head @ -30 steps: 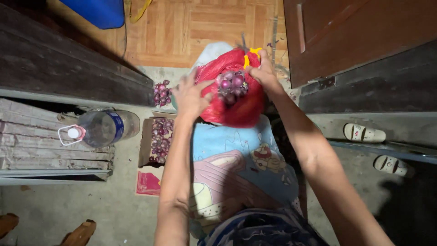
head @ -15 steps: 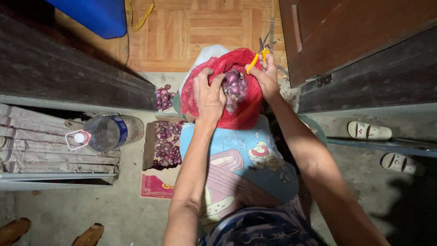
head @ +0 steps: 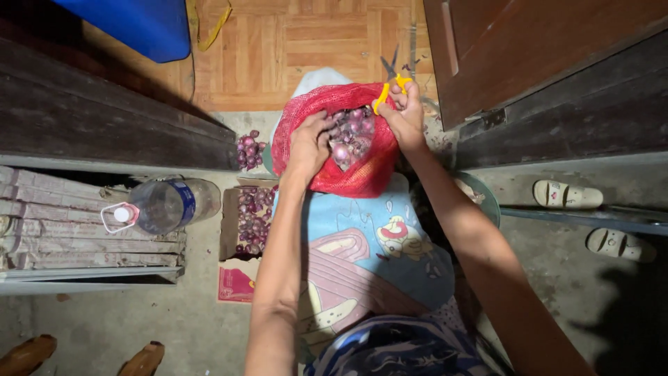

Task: Peeling and trimming the ends of shallots from a mesh bag using scissors.

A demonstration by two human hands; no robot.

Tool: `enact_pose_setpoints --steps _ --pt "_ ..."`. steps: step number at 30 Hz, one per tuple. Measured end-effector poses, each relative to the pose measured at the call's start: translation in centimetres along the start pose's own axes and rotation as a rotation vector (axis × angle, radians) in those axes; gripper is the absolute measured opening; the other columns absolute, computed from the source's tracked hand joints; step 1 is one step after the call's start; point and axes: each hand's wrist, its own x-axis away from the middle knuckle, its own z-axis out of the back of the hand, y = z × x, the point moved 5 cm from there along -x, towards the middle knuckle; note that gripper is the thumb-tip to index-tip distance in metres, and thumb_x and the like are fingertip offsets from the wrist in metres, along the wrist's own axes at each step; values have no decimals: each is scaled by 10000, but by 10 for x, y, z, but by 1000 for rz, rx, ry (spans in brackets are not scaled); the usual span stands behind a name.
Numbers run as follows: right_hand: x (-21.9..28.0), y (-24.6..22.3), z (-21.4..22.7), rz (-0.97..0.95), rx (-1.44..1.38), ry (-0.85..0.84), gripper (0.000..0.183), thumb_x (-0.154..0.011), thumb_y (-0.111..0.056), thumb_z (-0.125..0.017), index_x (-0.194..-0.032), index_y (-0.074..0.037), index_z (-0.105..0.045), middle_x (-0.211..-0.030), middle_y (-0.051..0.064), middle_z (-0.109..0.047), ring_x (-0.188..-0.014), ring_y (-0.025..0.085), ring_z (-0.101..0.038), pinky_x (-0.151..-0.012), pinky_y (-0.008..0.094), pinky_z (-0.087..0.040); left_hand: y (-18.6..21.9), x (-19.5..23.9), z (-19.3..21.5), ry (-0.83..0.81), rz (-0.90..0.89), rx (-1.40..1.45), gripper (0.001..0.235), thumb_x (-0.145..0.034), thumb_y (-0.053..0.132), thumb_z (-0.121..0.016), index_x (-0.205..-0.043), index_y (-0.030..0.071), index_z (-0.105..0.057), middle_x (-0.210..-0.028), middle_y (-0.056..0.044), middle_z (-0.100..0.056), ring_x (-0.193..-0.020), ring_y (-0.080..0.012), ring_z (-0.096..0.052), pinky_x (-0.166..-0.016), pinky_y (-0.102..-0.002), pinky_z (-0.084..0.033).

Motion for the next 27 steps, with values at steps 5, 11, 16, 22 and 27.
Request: enact_pose_setpoints --steps 5,11,16,22,27 --pt "10 -6 13 5 -83 59 450 -959 78 -708 -1278 -55 -420 -1162 44 -548 -1021 113 -562 -944 281 -500 43 15 8 -236 0 -180 467 -725 -38 -702 -1183 47 -722 -1261 -202 -603 -1125 -391 -590 -1001 -426 -510" --pt "52 -27 41 13 19 130 358 -938 62 -706 -1212 -54 -507 -1102 6 -537 -999 94 -567 -909 274 -510 55 19 -8 -292 -146 -522 506 -623 89 -788 -1126 102 -734 -1236 -156 -556 -1112 -403 -495 -971 -494 -435" --pt "111 -31 77 -50 228 126 345 -889 37 -692 -1163 -74 -515 -1120 -10 -556 -1016 102 -599 -922 297 -554 43 24 -11 -289 -153 -492 420 -697 165 -794 -1093 74 -687 -1131 -152 -638 -1089 -390 -519 -946 -525 -417" --pt "175 -36 83 -340 69 90 386 -865 -38 -700 -1211 -97 -541 -1091 -9 -604 -1010 112 -641 -921 300 -539 35 21 3 -143 -33 -174 394 -898 148 -729 -1264 48 -626 -1063 -196 -702 -1029 -381 -608 -950 -512 -429" --pt "207 -17 99 -273 226 88 364 -849 -79 -731 -1186 -72 -592 -1045 2 -623 -945 104 -618 -876 280 -523 28 33 9 5 287 948 347 -1056 45 -589 -1397 -10 -562 -1293 -172 -653 -1168 -227 -634 -1012 -339 -527"
